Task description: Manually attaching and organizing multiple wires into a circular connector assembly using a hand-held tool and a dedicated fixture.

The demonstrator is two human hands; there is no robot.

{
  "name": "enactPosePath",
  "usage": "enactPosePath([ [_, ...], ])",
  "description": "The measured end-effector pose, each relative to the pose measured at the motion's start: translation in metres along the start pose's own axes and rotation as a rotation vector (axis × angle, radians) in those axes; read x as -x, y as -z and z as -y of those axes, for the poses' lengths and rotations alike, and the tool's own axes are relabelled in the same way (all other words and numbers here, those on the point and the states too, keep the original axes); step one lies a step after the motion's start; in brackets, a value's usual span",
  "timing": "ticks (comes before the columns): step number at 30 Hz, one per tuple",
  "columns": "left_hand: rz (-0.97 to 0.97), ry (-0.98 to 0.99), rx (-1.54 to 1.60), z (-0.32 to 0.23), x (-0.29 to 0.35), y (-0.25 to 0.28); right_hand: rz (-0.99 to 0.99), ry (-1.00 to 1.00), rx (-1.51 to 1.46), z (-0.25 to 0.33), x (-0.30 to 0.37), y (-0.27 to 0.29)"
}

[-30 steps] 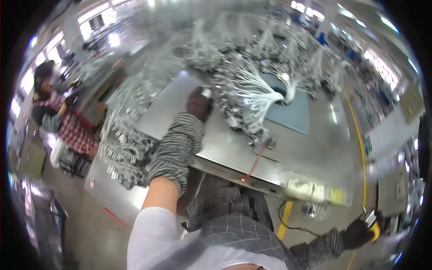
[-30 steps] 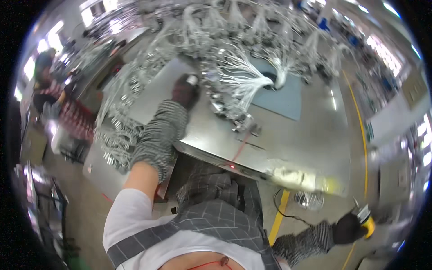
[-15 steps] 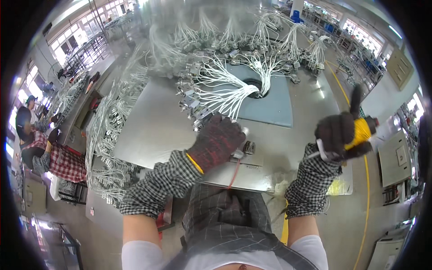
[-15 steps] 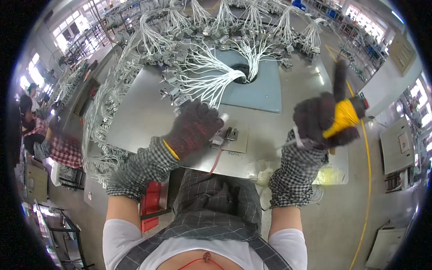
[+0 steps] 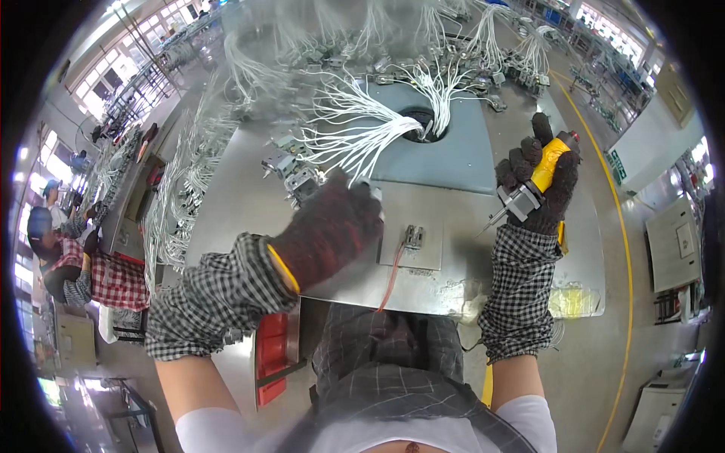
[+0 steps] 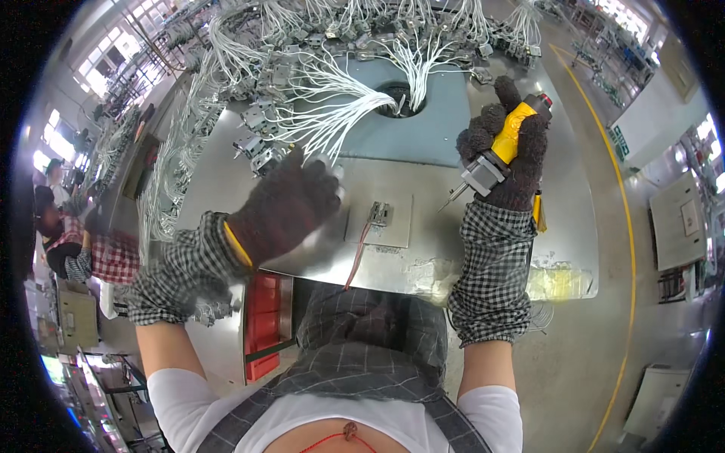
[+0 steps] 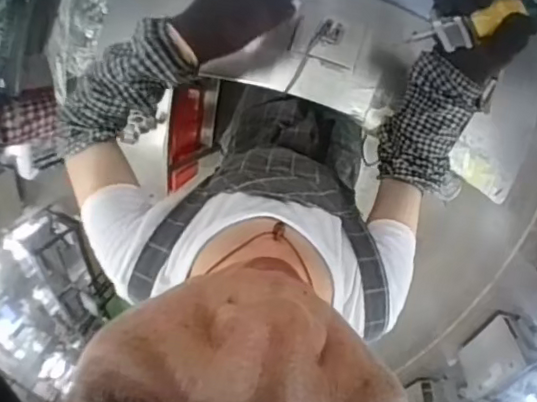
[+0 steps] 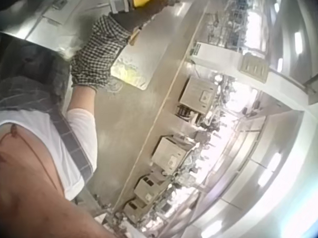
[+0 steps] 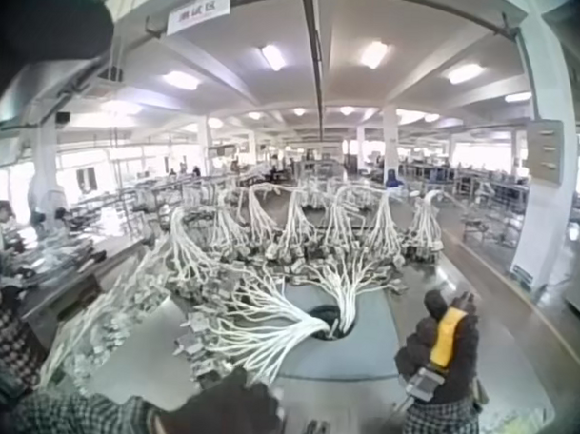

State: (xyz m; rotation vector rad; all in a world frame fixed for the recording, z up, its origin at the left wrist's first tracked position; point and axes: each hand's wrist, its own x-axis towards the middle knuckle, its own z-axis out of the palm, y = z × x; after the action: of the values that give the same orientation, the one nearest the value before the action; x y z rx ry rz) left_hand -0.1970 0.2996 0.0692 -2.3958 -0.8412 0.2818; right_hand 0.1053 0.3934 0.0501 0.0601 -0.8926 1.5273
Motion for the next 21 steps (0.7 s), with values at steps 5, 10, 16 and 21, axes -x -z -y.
enactPosePath([
  [5,0.266,0.114,0.126,-0.038,-0.01,0.008,0.036,-0.043,0.087,-0.005,0.004,0.009],
  [10,0.081,0.173,-0.372,-0.048,-0.013,-0.041,-0.054,-0.082,0.032,-0.009,0.01,0.008],
  [16,0.116,0.084,0.276,-0.005,-0.01,-0.001,-0.155,-0.139,0.094,-0.01,0.01,-0.003],
  [21,-0.257,0.298,0.682,-0.026,-0.018,-0.016,-0.313,-0.108,0.082,-0.006,0.002,0.006],
])
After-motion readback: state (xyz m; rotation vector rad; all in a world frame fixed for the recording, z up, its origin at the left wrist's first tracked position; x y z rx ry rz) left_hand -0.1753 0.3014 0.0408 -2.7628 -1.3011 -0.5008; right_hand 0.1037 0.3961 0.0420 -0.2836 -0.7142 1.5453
